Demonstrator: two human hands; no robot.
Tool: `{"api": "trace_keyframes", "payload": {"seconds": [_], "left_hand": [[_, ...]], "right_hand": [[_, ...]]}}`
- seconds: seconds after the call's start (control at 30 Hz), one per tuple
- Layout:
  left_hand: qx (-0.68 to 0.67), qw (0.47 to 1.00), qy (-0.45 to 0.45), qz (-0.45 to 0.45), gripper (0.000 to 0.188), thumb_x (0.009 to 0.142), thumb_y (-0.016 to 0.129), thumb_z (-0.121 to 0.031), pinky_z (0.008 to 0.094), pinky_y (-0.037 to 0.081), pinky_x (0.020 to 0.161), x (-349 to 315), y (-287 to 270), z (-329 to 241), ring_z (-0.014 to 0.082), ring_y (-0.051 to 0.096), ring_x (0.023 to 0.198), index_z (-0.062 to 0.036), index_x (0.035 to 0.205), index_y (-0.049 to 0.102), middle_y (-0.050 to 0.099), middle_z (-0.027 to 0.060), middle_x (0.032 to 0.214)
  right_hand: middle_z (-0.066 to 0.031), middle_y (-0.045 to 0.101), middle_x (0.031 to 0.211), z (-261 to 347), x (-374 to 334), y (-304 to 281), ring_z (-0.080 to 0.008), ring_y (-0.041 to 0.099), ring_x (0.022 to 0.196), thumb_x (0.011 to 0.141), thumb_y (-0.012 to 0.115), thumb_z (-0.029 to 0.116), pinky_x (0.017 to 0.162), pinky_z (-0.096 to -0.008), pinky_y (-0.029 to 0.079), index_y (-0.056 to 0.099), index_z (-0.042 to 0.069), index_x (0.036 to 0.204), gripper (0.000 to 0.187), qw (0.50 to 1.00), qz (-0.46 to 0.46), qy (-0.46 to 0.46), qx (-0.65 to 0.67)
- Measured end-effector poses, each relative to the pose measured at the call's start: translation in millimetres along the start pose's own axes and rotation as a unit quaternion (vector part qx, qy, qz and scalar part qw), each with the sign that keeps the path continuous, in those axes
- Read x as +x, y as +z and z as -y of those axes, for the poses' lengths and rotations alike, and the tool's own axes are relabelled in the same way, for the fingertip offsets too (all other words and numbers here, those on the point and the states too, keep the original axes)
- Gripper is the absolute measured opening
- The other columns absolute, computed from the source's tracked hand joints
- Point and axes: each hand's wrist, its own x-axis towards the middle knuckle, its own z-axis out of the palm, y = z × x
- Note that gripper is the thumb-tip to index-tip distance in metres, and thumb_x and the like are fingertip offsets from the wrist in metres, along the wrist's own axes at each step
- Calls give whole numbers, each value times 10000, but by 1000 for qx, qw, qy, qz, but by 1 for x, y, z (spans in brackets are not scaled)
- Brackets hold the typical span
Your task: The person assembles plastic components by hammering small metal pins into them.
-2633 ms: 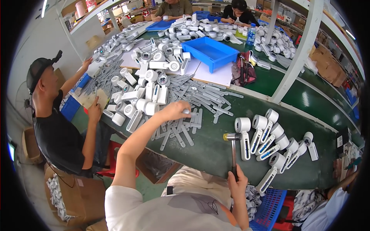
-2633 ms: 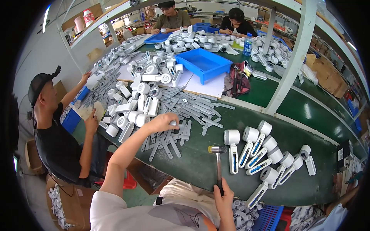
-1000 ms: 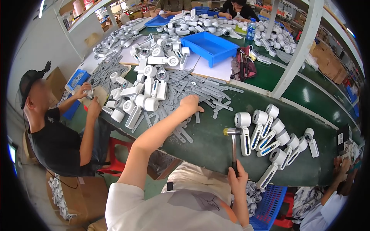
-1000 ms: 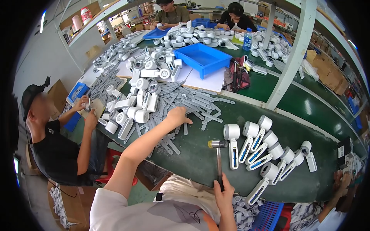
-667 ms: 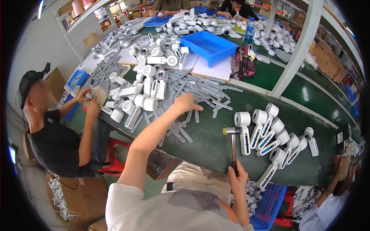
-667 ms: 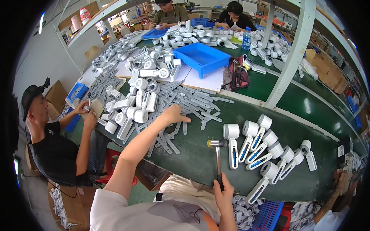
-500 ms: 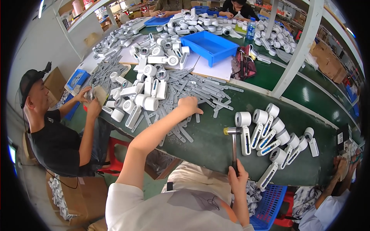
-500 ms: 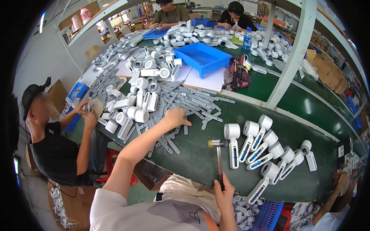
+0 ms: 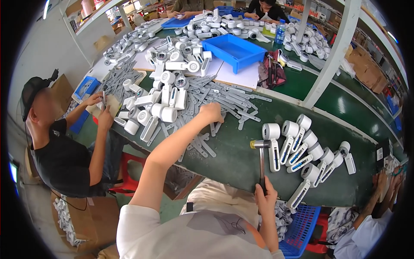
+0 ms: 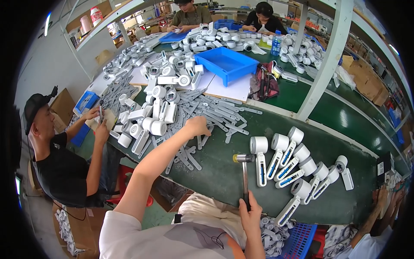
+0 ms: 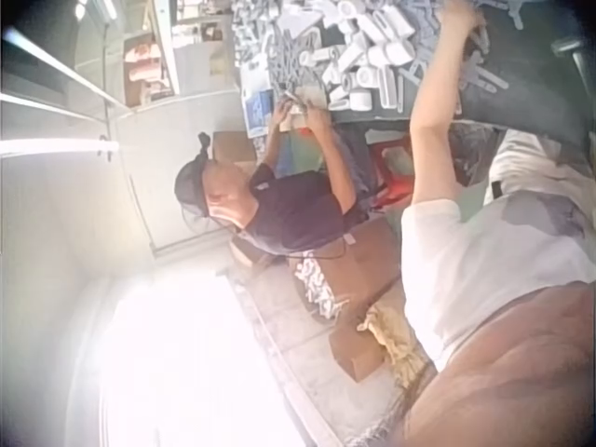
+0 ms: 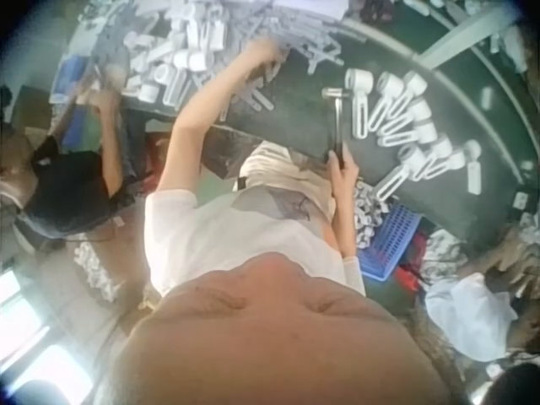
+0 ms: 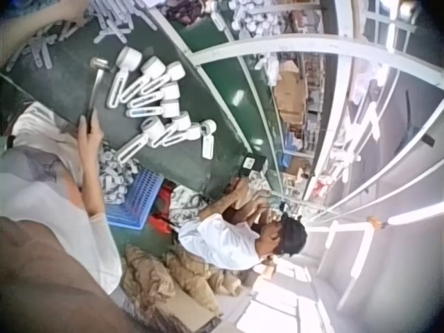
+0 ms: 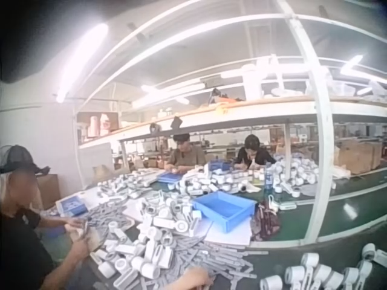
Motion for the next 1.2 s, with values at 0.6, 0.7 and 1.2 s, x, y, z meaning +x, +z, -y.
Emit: {"api": "trace_keyframes", "payload": {"seconds": [0.6, 0.7, 1.2], "left_hand": [[-797, 598, 72, 35, 176, 966, 547, -241, 296, 459, 642, 10, -1, 30, 141, 531, 701, -69, 938, 533, 537, 9, 766], [-787, 610, 89, 10, 183, 972, 534, -230, 299, 472, 640, -18, -23, 22, 153, 540, 673, -53, 1017, 534, 544, 19, 765], [-108, 990, 81, 33, 584, 635, 800, -444, 407, 499, 773, -42, 15, 59, 362, 646, 843, 66, 866, 637, 659, 238, 847]], "right_hand": [[24, 516, 653, 9, 0, 0, -40, 455, 546, 880, 581, 5, 481, -204, 368, 531, -15, 1270, 394, 999, -1, 39, 5], [26, 516, 658, 9, 0, -1, -37, 454, 550, 879, 580, 2, 482, -203, 366, 532, -19, 1268, 392, 999, -5, 42, 10], [26, 513, 623, 4, 1, 1, -40, 437, 471, 885, 566, 5, 423, -195, 332, 522, -27, 1286, 405, 1000, 0, 25, 8]]}}
